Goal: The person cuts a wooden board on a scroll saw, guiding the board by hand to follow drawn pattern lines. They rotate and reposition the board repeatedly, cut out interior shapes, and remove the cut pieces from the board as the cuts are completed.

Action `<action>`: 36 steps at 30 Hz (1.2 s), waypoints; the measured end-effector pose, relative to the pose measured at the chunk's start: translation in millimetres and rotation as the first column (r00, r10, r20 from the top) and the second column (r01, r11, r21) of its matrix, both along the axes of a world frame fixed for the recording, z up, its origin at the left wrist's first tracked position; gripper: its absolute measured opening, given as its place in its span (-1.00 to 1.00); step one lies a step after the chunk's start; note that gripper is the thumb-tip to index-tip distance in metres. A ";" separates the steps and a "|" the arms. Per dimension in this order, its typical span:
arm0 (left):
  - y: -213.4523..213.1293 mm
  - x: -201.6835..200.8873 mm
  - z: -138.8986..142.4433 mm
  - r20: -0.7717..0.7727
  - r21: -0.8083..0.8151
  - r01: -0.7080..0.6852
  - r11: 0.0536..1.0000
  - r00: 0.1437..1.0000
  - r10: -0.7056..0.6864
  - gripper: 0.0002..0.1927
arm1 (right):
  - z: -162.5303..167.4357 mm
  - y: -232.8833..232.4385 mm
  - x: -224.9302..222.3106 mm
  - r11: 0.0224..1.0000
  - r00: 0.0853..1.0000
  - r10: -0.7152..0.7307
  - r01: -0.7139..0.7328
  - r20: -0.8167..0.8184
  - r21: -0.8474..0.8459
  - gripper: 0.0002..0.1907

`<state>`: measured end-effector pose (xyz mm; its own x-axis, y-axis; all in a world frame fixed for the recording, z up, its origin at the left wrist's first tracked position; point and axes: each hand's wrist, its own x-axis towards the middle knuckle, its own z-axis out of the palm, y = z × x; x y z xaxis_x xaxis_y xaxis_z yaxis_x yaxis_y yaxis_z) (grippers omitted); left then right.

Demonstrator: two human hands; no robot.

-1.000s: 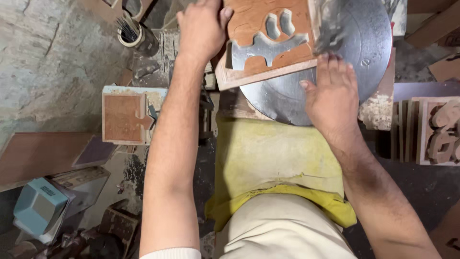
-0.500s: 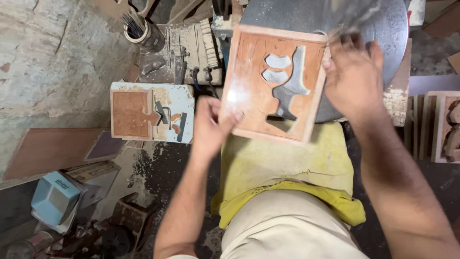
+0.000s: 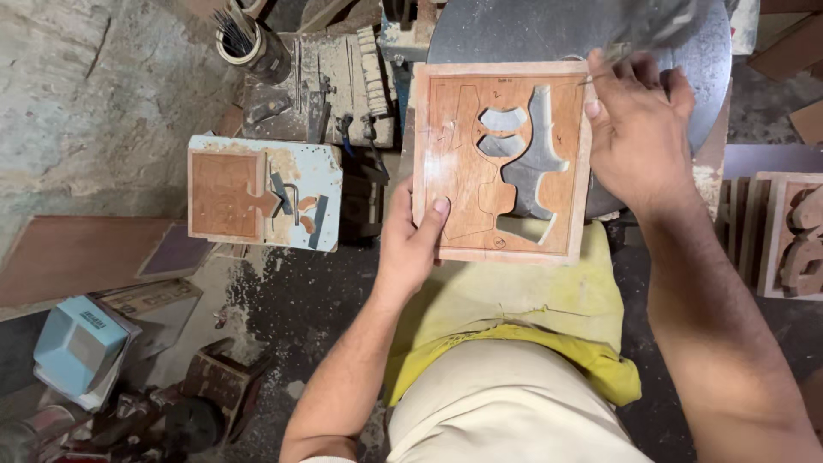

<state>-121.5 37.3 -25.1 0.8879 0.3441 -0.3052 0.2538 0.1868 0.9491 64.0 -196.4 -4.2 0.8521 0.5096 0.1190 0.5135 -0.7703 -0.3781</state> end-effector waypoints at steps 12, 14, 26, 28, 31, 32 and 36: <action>0.7 7.4 -2.9 0.020 0.016 -0.026 1.000 0.999 0.026 -0.57 | -8.1 -2.8 9.4 0.999 0.999 0.040 -0.040 0.033 0.018 -0.58; -1.6 5.7 -3.5 -0.004 0.005 -0.020 1.000 1.000 0.020 -0.56 | -9.7 -4.0 11.0 0.999 0.998 0.048 -0.048 0.044 0.009 -0.61; -2.5 12.8 -11.2 0.142 0.065 -0.034 0.997 0.990 0.024 -0.56 | -16.8 -6.3 19.0 0.996 0.997 0.055 -0.058 0.050 0.065 -0.55; -2.1 12.9 -10.4 0.128 0.088 -0.032 0.996 0.992 0.021 -0.56 | -16.1 -5.8 20.1 0.999 0.997 0.043 -0.041 0.071 -0.027 -0.70; -1.0 10.8 -8.2 -0.054 0.074 -0.019 0.997 0.998 0.023 -0.53 | -14.7 -5.1 20.5 0.992 0.997 0.057 -0.063 0.055 0.113 -0.50; -1.1 11.0 -7.5 -0.090 0.066 -0.017 0.998 0.996 0.023 -0.51 | -14.1 -4.9 20.5 0.992 0.994 0.078 -0.085 0.080 0.096 -0.52; 5.0 11.8 -0.8 0.105 0.276 0.005 0.961 0.994 -0.035 -0.51 | -12.9 -5.4 14.4 0.989 0.992 0.090 -0.099 0.088 0.106 -0.58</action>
<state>-109.7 42.3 -25.8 0.9179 0.3830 -0.1034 0.1484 -0.0897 0.9848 78.4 -201.8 -17.1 0.7855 0.5677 0.2466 0.6152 -0.6727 -0.4111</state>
